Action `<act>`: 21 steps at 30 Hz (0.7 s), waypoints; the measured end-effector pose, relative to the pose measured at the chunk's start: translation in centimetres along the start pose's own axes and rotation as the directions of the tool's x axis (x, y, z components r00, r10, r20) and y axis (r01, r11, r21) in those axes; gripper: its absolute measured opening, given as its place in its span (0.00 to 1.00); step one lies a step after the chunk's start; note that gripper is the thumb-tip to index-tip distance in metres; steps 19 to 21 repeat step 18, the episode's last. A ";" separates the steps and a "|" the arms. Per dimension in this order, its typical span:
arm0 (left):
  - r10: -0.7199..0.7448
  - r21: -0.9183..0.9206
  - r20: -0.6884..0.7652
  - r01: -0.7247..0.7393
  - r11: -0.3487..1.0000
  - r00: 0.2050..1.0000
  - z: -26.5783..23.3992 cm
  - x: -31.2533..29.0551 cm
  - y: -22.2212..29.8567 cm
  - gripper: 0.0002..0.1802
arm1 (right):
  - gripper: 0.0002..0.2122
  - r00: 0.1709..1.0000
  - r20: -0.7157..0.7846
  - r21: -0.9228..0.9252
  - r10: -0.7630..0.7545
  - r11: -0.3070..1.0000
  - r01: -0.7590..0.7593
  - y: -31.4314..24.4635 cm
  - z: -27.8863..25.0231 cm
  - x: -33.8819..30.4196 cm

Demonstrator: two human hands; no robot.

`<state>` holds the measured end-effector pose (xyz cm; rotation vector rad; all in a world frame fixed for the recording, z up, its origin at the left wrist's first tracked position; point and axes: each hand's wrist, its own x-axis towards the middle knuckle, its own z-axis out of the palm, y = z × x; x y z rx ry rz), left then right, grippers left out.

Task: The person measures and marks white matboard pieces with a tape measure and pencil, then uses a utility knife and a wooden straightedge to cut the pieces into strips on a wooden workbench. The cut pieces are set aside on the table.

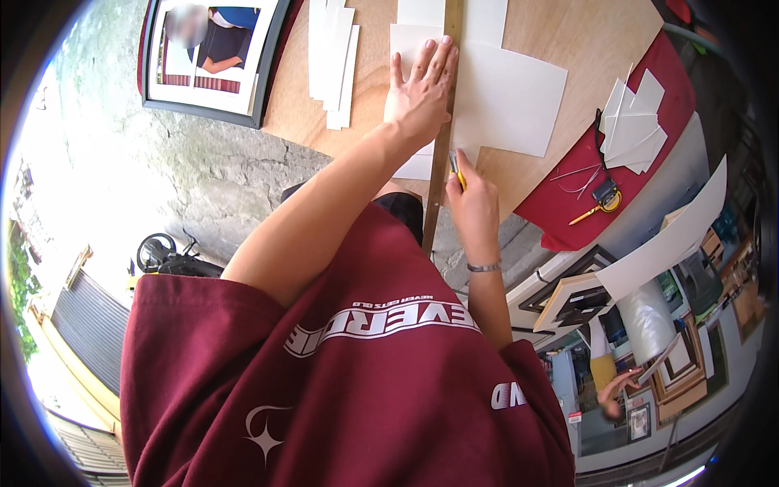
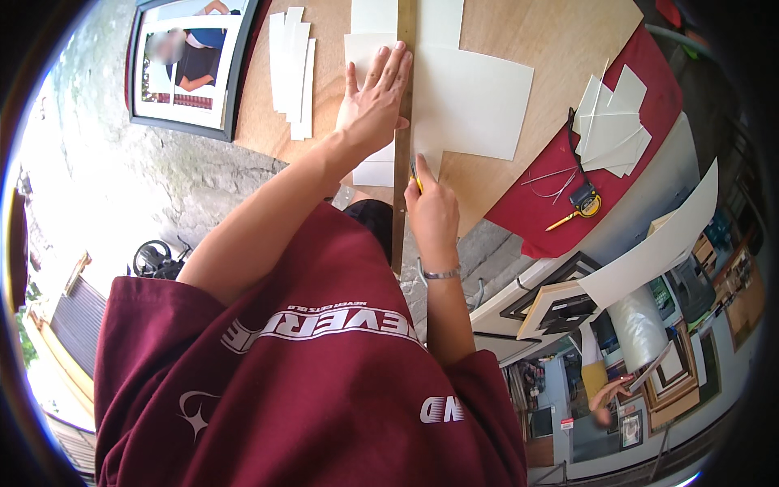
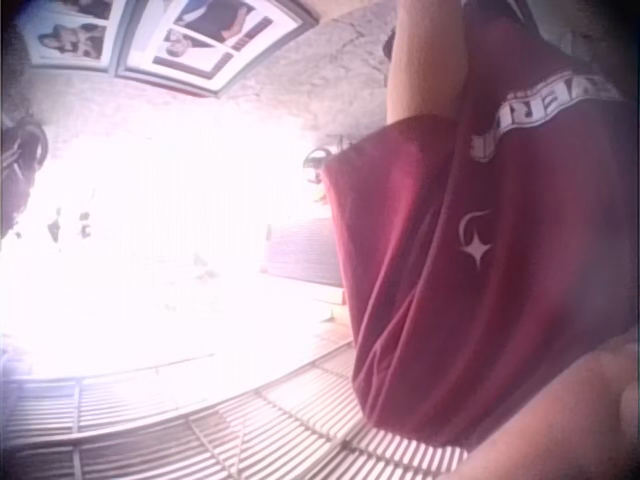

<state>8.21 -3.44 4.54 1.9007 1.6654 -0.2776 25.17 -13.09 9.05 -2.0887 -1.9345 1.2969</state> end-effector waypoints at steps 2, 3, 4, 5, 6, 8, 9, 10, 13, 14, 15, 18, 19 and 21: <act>0.004 -0.007 -0.004 -0.004 1.000 1.000 0.1 0.0 -0.1 0.63 | 0.21 0.999 -0.033 0.047 -0.015 0.999 0.016 -0.2 -1.2 1.0; 0.003 -0.007 -0.006 -0.003 1.000 1.000 0.2 0.0 -0.1 0.63 | 0.21 0.995 -0.092 0.093 -0.028 0.995 0.036 -0.6 -1.9 2.3; 0.000 -0.007 -0.008 0.000 1.000 1.000 0.2 0.0 -0.2 0.64 | 0.21 0.988 -0.149 0.137 -0.039 0.989 0.060 -1.1 -2.4 3.9; 0.001 -0.011 -0.008 -0.001 1.000 1.000 0.3 0.0 -0.2 0.64 | 0.20 0.975 -0.215 0.159 -0.065 0.982 0.100 -1.9 -2.7 5.9; 0.001 -0.012 -0.004 -0.001 1.000 1.000 0.2 -0.1 -0.2 0.64 | 0.20 0.956 -0.280 0.177 -0.089 0.974 0.142 -2.7 -2.8 8.2; 0.009 -0.011 0.000 -0.009 1.000 1.000 0.1 0.1 -0.1 0.64 | 0.18 0.947 -0.315 0.207 -0.068 0.968 0.139 -3.9 -2.6 12.0; 0.013 -0.008 0.002 -0.013 1.000 1.000 -0.1 0.2 0.0 0.64 | 0.18 0.943 -0.327 0.224 -0.059 0.965 0.138 -4.3 -2.4 13.2; 0.016 -0.005 0.003 -0.016 1.000 1.000 -0.3 0.2 0.1 0.64 | 0.18 0.939 -0.334 0.208 -0.076 0.966 0.152 -4.2 -2.3 14.0; 0.019 -0.016 -0.014 -0.020 1.000 1.000 -0.1 0.1 -0.2 0.64 | 0.18 0.920 -0.360 0.138 -0.155 0.966 0.217 -4.3 -1.2 15.4; 0.020 -0.027 -0.022 -0.020 0.999 1.000 -0.1 0.0 -0.1 0.64 | 0.18 0.904 -0.380 0.094 -0.197 0.964 0.250 -4.2 -1.0 15.5; 0.014 -0.017 -0.010 -0.014 1.000 1.000 -0.1 0.0 -0.1 0.63 | 0.19 0.885 -0.398 0.049 -0.240 0.958 0.281 -4.1 -0.8 15.4; 0.006 -0.002 0.008 -0.006 1.000 1.000 -0.1 0.1 -0.2 0.63 | 0.19 0.907 -0.355 0.051 -0.225 0.964 0.259 -4.5 -0.9 15.4; 0.006 -0.002 0.008 -0.006 1.000 1.000 -0.1 0.1 -0.2 0.63 | 0.19 0.907 -0.355 0.051 -0.225 0.964 0.259 -4.5 -0.9 15.4; 0.006 -0.002 0.008 -0.006 1.000 1.000 -0.1 0.1 -0.2 0.63 | 0.19 0.907 -0.355 0.051 -0.225 0.964 0.259 -4.5 -0.9 15.4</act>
